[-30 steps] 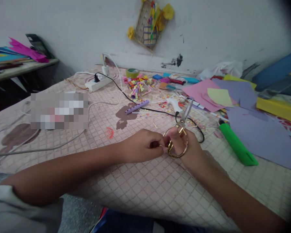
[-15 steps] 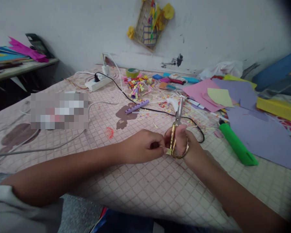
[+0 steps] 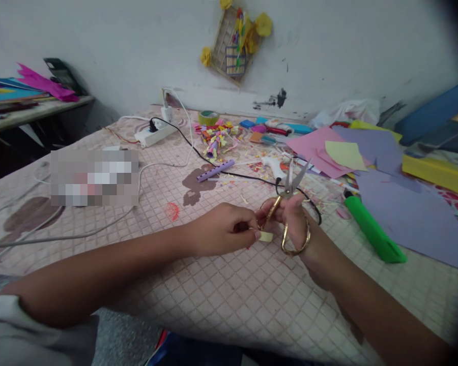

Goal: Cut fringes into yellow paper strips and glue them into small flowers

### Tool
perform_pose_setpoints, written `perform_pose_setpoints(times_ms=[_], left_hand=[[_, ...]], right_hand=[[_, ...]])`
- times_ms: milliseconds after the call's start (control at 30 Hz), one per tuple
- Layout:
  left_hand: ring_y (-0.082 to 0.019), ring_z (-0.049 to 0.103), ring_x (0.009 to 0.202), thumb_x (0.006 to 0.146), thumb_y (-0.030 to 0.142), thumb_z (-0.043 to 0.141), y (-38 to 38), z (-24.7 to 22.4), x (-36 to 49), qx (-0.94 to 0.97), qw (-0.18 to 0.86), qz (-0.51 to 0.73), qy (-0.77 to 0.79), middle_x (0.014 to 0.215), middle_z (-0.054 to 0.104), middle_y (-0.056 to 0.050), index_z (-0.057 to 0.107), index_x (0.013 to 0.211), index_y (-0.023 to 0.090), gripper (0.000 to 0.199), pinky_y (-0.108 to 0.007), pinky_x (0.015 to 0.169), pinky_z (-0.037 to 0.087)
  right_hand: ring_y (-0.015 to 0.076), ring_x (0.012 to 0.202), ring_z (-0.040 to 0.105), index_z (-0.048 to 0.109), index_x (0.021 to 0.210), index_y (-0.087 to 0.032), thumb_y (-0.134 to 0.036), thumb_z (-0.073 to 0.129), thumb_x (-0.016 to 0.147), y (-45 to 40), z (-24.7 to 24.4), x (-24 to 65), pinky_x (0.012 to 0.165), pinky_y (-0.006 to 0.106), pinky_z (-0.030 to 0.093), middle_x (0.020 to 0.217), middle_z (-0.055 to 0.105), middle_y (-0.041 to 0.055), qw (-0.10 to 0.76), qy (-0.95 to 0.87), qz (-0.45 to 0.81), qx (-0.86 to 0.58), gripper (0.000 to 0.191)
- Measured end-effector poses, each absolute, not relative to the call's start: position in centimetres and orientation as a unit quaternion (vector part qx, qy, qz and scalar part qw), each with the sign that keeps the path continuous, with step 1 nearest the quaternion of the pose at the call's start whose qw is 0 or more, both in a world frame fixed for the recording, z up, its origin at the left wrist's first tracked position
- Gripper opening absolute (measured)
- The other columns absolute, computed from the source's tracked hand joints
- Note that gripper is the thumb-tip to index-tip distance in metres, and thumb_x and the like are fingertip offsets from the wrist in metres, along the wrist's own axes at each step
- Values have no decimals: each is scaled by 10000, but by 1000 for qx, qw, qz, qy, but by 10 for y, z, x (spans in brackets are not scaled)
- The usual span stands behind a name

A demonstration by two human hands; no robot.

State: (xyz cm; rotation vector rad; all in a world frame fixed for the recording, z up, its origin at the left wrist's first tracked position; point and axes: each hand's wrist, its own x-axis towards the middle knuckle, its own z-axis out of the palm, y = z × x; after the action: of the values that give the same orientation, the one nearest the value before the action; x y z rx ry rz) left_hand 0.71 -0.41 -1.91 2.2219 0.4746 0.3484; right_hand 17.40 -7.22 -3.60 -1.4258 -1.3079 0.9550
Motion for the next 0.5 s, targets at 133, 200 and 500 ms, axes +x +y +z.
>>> perform_pose_setpoints(times_ms=[133, 200, 500], left_hand=[[-65, 469, 550, 813, 269, 495, 0, -16, 5, 866, 432, 141, 211, 609, 550, 14, 590, 734, 123, 192, -174, 510, 349], [-71, 464, 569, 812, 275, 493, 1, -13, 4, 854, 439, 164, 225, 621, 534, 16, 573, 723, 126, 191, -183, 528, 360], [-75, 415, 576, 803, 277, 499, 0, -6, 2, 810, 469, 243, 254, 618, 475, 20, 532, 668, 123, 206, -201, 534, 333]], right_hand=[[194, 689, 536, 547, 818, -226, -610, 323, 866, -78, -18, 182, 562, 295, 379, 766, 589, 42, 408, -562, 214, -687, 447], [180, 621, 505, 523, 795, -220, -577, 329, 879, -75, -13, 192, 546, 293, 353, 697, 563, 21, 324, -591, 174, -719, 415], [177, 562, 499, 474, 661, -205, -470, 506, 808, -61, -19, 221, 489, 273, 271, 623, 576, 26, 59, -675, 149, -720, 305]])
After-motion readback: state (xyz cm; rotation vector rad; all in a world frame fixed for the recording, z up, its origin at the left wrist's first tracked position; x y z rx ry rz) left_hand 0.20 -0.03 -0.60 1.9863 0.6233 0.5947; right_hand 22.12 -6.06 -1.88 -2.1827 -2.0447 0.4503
